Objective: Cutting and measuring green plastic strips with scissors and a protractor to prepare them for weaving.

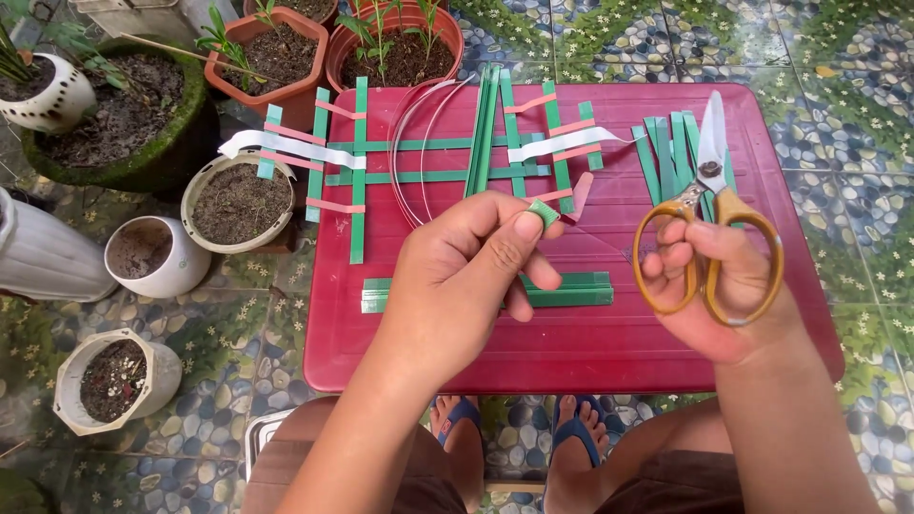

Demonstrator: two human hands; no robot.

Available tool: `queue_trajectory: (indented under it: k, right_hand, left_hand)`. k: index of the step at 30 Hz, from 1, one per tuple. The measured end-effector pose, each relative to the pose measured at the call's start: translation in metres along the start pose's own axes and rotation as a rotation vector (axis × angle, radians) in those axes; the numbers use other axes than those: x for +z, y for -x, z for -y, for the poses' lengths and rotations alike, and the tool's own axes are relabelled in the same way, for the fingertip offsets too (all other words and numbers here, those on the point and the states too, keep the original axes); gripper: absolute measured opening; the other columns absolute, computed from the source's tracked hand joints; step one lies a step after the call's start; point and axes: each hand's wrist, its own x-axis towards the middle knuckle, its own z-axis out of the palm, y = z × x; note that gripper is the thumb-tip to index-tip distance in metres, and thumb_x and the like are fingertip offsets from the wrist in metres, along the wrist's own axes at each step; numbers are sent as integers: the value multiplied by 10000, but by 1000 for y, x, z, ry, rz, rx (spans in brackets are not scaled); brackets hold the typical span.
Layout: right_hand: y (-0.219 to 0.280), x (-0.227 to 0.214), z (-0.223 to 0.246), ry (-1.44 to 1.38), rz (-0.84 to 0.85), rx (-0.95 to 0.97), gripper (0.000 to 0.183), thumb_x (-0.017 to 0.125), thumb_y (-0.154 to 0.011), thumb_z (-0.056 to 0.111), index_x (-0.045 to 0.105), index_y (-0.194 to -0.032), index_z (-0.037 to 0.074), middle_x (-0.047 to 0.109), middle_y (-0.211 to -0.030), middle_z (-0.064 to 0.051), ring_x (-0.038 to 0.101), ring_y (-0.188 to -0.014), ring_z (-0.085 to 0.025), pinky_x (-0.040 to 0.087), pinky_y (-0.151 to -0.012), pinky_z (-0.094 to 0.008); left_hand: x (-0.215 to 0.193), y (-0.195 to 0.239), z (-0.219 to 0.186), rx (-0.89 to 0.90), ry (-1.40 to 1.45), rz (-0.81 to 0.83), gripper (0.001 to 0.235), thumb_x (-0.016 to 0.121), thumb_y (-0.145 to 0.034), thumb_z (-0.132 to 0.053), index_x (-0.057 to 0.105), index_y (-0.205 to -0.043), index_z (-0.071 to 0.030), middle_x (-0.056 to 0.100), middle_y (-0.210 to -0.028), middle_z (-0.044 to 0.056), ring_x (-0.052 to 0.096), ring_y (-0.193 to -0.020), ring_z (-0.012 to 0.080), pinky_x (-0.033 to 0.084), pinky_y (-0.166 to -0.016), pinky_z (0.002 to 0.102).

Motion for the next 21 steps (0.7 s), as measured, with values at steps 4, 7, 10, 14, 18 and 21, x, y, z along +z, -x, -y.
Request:
queue_trajectory:
  k: [4, 7, 10, 14, 18, 21]
  right_hand:
    - [8, 62, -9, -340, 614, 165, 223, 471, -919, 51, 539, -1053, -113, 669, -873, -159, 666, -715, -211, 570, -619, -277]
    - [17, 80, -15, -158, 514, 124, 142, 518, -862, 71, 560, -921, -51, 620, -690, -54, 571, -507, -145, 460, -438, -233]
    - [22, 78, -20, 256, 190, -132, 99, 583, -737, 89, 509, -795, 57, 505, -588, -85, 495, -471, -210, 437, -497, -320]
    - [26, 75, -19, 324, 133, -155, 92, 543, -788, 44, 524, -866, 88, 612, -843, -115, 626, -756, -300, 516, -709, -388]
    - [28, 101, -23, 711, -123, -452, 126, 583, -743, 85, 508, -801, 2, 582, -740, -147, 594, -528, -262, 552, -556, -354]
    - [28, 105, -24, 752, -182, -462, 163, 589, -720, 114, 510, -755, -25, 556, -671, -127, 559, -487, -228, 500, -536, -313]
  left_hand:
    - [3, 4, -5, 12, -43, -20, 219, 477, -850, -223, 600, -758, -66, 637, -607, 54, 509, -402, 98, 456, -406, 193]
    - [6, 10, -15, -29, -118, -30, 237, 498, -832, -252, 640, -760, -76, 606, -536, 31, 499, -422, 81, 442, -395, 191]
    - [8, 15, -13, 122, -232, -22, 220, 495, -835, -268, 634, -763, -113, 603, -524, -6, 558, -544, 47, 471, -549, 212]
    - [8, 16, -14, 190, -375, 14, 212, 480, -845, -230, 565, -674, -137, 582, -508, -42, 535, -499, 39, 433, -467, 206]
    - [9, 14, -10, 202, -527, 56, 294, 428, -859, -226, 511, -593, -133, 478, -465, -63, 413, -426, 65, 339, -413, 242]
    - [10, 14, -8, 205, -588, 75, 319, 446, -869, -213, 457, -559, -138, 367, -427, -56, 350, -408, 84, 290, -395, 265]
